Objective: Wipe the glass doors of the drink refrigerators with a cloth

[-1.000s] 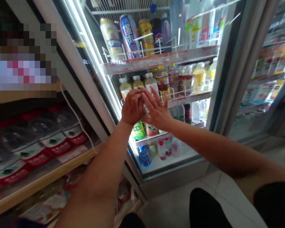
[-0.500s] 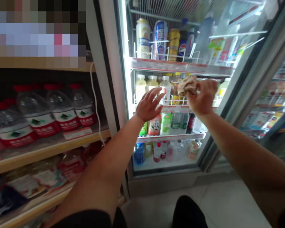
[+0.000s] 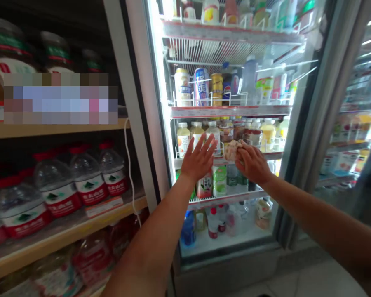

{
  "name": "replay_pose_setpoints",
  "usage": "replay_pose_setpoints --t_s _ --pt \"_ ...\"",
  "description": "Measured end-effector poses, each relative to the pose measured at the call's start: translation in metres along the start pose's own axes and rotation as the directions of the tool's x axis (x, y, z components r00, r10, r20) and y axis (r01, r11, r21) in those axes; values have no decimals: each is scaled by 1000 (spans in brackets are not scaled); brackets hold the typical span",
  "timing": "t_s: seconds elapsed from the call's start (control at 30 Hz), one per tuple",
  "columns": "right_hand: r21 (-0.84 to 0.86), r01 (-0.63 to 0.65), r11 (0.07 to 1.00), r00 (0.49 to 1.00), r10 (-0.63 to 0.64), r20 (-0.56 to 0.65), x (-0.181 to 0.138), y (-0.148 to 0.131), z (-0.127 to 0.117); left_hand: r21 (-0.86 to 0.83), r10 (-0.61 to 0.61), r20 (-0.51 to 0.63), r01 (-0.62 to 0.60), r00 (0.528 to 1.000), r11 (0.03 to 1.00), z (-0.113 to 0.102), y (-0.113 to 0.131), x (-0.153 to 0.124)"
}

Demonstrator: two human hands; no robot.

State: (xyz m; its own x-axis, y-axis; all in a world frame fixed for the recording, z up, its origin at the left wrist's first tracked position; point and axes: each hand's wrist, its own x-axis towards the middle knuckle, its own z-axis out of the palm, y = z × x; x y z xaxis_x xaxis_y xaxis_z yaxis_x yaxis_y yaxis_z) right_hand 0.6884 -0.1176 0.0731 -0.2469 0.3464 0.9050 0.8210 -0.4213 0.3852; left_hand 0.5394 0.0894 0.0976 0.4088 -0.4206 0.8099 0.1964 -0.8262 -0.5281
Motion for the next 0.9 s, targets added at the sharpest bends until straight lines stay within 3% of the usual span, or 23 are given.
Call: replay_pose_setpoints --t_s 0.17,0.4,0.57,0.67,0.8,0.9 --pt "145 91 985 996 -87 -32 18 7 0 47 -1 -7 2 1000 999 -2 0 0" --pt "342 135 930 991 -133 -28 -3 8 14 92 -3 11 2 1000 996 -8 0 2" --pt "277 46 960 998 -53 18 28 27 5 89 -39 14 37 999 995 -8 2 1" --pt "210 -5 978 1000 5 4 22 19 7 82 -51 35 48 998 995 -7 2 1" --pt "206 128 970 983 -152 106 -15 -4 15 75 -66 79 61 995 995 -7 2 3" --pt "217 145 966 976 -175 128 -16 -1 15 58 -70 88 65 994 996 -7 2 3"
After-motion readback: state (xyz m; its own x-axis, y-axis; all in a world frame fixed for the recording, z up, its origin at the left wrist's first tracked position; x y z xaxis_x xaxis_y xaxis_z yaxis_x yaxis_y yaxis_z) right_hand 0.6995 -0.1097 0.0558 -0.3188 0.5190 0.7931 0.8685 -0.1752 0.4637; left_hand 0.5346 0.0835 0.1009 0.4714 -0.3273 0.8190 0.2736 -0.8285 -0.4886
